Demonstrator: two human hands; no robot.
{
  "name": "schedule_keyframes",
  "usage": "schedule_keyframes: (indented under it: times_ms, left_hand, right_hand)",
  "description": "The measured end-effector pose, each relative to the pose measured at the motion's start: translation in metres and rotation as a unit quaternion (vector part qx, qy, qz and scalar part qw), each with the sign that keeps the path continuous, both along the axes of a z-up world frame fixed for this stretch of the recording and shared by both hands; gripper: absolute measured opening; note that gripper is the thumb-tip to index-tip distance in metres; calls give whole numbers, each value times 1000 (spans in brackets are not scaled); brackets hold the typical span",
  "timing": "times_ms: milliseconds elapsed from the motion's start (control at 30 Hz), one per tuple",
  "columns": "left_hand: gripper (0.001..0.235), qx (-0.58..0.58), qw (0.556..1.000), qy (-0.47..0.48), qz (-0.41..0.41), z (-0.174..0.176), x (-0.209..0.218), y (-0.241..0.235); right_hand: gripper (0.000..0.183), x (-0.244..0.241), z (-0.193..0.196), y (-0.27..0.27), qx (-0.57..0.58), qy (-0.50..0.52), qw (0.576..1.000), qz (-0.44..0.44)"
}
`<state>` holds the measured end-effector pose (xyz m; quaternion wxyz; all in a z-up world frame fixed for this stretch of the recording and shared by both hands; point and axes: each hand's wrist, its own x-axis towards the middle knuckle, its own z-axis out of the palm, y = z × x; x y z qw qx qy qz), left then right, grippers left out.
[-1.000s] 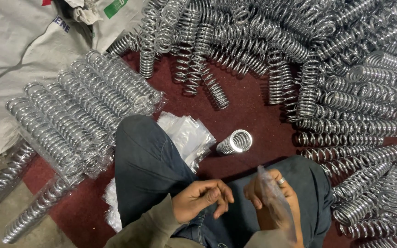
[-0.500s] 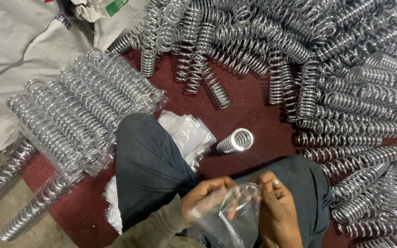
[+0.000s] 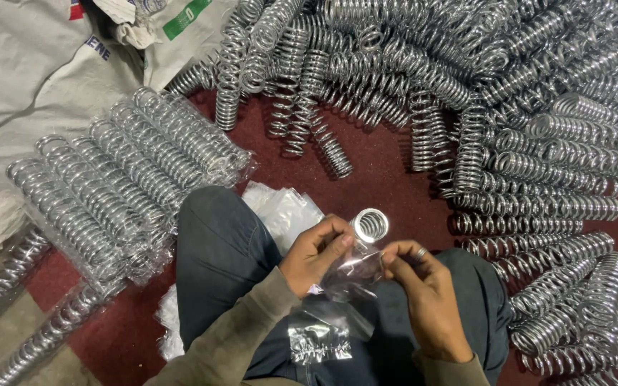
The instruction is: The person puts silver-colored metal springs into plastic bags by hand while sitting on the floor.
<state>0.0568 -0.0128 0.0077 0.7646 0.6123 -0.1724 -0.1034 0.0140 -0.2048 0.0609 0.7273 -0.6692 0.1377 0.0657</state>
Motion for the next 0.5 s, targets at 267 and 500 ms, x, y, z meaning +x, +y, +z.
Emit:
schedule_keyframes:
  times_ms: [267,500]
  left_hand:
    - [5,59,997,-14,57,3,35,-18]
    - [20,67,970,231,23,-50,78,-24]
  right_hand:
    - [7,65,-11,-9,-232,-97,968,12]
    - [12,83,-38,-11,-27,74,997,1]
